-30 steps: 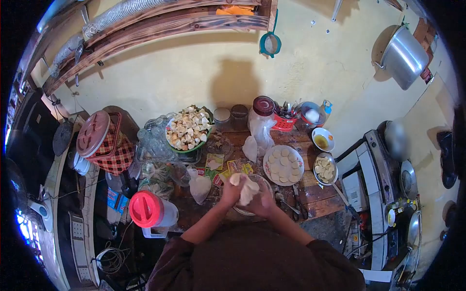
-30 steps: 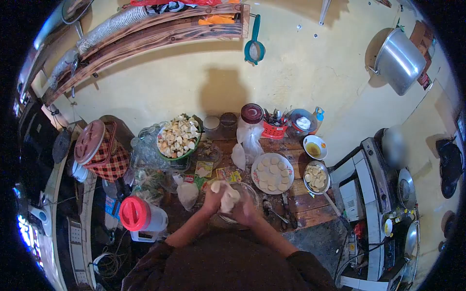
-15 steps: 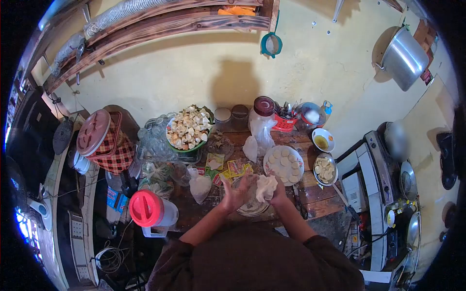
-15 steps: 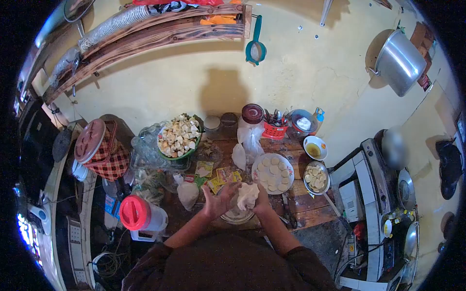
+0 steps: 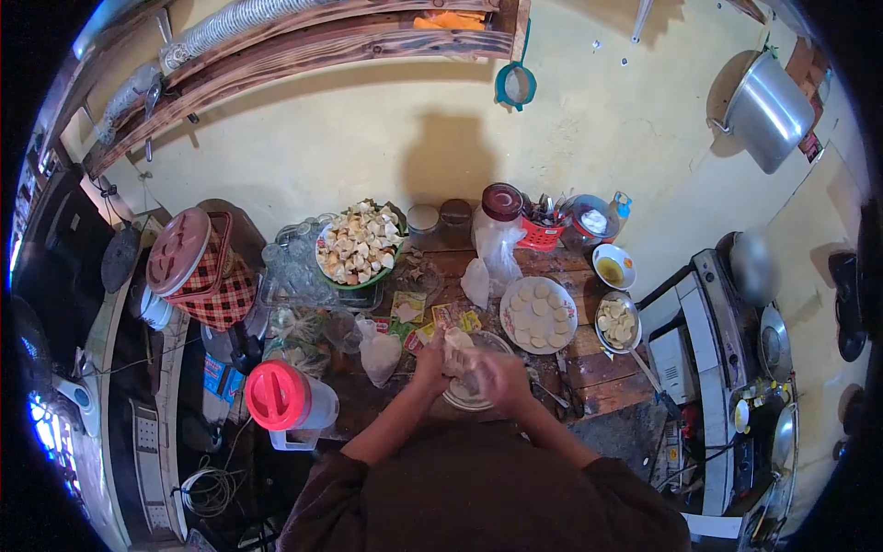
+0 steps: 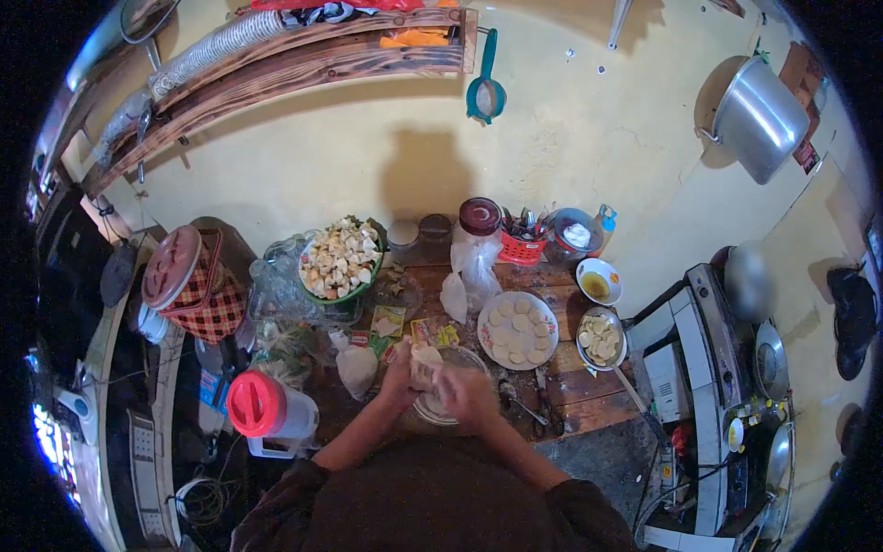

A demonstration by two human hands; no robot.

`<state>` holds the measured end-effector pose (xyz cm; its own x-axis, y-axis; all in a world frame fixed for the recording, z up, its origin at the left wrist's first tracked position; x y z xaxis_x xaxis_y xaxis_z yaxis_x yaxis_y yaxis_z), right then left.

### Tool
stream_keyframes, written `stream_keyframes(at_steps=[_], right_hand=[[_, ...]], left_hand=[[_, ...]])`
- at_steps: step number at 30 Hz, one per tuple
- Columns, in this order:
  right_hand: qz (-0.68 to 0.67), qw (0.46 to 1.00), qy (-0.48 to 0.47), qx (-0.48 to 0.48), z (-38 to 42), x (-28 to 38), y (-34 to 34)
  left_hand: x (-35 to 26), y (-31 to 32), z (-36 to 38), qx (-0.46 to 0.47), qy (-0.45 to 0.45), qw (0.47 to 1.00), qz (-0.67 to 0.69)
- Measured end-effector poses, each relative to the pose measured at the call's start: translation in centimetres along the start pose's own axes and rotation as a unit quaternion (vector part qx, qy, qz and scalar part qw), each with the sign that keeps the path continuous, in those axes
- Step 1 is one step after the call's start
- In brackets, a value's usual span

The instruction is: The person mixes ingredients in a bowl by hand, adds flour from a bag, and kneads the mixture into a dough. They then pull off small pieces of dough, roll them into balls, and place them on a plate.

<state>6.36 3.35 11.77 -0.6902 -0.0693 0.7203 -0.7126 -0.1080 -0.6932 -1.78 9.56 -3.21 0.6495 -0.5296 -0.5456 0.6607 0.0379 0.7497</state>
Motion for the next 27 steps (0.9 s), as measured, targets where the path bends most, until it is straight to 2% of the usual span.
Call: stream_keyframes(at_steps=[1, 3, 4, 5, 6, 7, 8, 9, 10, 11, 12, 13, 14, 15, 16, 17, 19, 20, 21, 22, 23, 24, 26, 27], right_hand=[[0.000, 1.000, 0.000, 0.002, -0.2, -0.9, 0.4], [-0.193, 0.969, 0.121, -0.099, -1.3, -6.9, 0.6], [-0.192, 0.969, 0.121, -0.100, -1.8, -8.5, 1.6], [-0.255, 0.950, 0.159, -0.083, -2.3, -10.7, 3.2], [-0.317, 0.926, 0.196, -0.064, -2.4, -11.1, 3.9], [-0.317, 0.926, 0.196, -0.064, -2.4, -10.8, 4.3], [-0.537, 0.800, 0.266, 0.016, -1.9, -10.7, 7.4], [-0.717, 0.614, 0.316, 0.096, -1.1, -8.7, 9.6], [-0.716, 0.615, 0.316, 0.096, -0.7, -8.0, 9.1], [-0.755, 0.562, 0.310, 0.132, -0.3, -6.5, 8.9], [-0.790, 0.507, 0.303, 0.167, -0.1, -5.4, 8.9], [-0.790, 0.507, 0.303, 0.167, -0.4, -6.2, 8.9], [-0.794, 0.513, 0.280, 0.167, -1.4, -7.6, 8.9], [-0.799, 0.518, 0.257, 0.167, -2.2, -9.0, 8.9], [-0.802, 0.523, 0.235, 0.167, -2.7, -9.0, 8.3], [-0.815, 0.487, 0.275, 0.154, -2.3, -9.6, 8.3], [-0.812, 0.501, 0.248, 0.166, -2.8, -11.8, 7.9], [-0.809, 0.515, 0.221, 0.178, -3.1, -12.7, 7.8], [-0.809, 0.515, 0.221, 0.179, -3.1, -12.4, 7.5], [-0.791, 0.550, 0.255, 0.083, -3.0, -13.3, 6.3], [-0.764, 0.577, 0.287, -0.013, -2.6, -14.5, 5.0], [-0.764, 0.577, 0.288, -0.013, -2.6, -14.3, 4.9], [-0.636, 0.723, 0.205, -0.174, -2.6, -14.8, 1.1], [-0.636, 0.723, 0.205, -0.175, -2.4, -14.1, 1.3]], left_hand=[[-0.3, 0.5, 0.5, -0.002, 0.000, 1.000, 0.001], [-1.4, 0.4, 1.2, -0.069, 0.024, 0.996, -0.044], [-1.3, 0.4, 1.1, -0.067, 0.023, 0.996, -0.045], [-2.0, 0.3, 1.2, -0.067, 0.072, 0.990, -0.105], [-2.7, 0.3, 1.3, -0.068, 0.121, 0.977, -0.165], [-2.1, -0.1, 1.0, -0.068, 0.121, 0.977, -0.165], [-1.9, -0.5, 0.6, -0.069, 0.148, 0.960, -0.229], [-1.8, -0.6, 0.5, -0.070, 0.174, 0.938, -0.292], [-1.7, 0.0, 1.2, -0.070, 0.175, 0.938, -0.292], [-1.9, 2.0, 2.1, 0.003, 0.212, 0.908, -0.361], [-1.8, 3.8, 3.0, 0.076, 0.246, 0.867, -0.426], [-2.5, 5.7, 4.4, 0.136, 0.338, 0.791, -0.491], [-2.8, 5.9, 4.6, 0.136, 0.338, 0.791, -0.491], [-3.4, 8.4, 6.3, 0.137, 0.382, 0.620, -0.671], [-2.9, 10.0, 7.3, 0.129, 0.402, 0.411, -0.808], [-2.8, 9.6, 7.0, 0.129, 0.401, 0.412, -0.808], [-2.0, 8.1, 4.9, 0.234, 0.306, 0.694, -0.608], [-1.3, 7.5, 4.2, 0.274, 0.241, 0.801, -0.474], [-1.4, 7.7, 4.4, 0.274, 0.242, 0.801, -0.474], [-1.0, 7.6, 4.4, 0.279, 0.131, 0.916, -0.257], [-0.3, 7.8, 4.7, 0.263, 0.009, 0.965, -0.020], [-0.7, 8.2, 5.0, 0.262, 0.009, 0.965, -0.019], [-1.0, 9.7, 5.9, 0.293, -0.085, 0.938, 0.166], [-0.7, 9.5, 5.9, 0.293, -0.086, 0.938, 0.166]])
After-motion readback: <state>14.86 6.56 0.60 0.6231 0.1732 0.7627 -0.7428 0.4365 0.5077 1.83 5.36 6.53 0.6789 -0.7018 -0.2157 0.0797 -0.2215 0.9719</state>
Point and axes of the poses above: each hand's wrist, its own z-axis away from the middle knuckle, its own y-axis out of the palm, x = y × z, the point moved 9 cm from there along -z, towards the middle knuckle, and after that the axes turned 6 degrees about y, right-handed, at the moved point
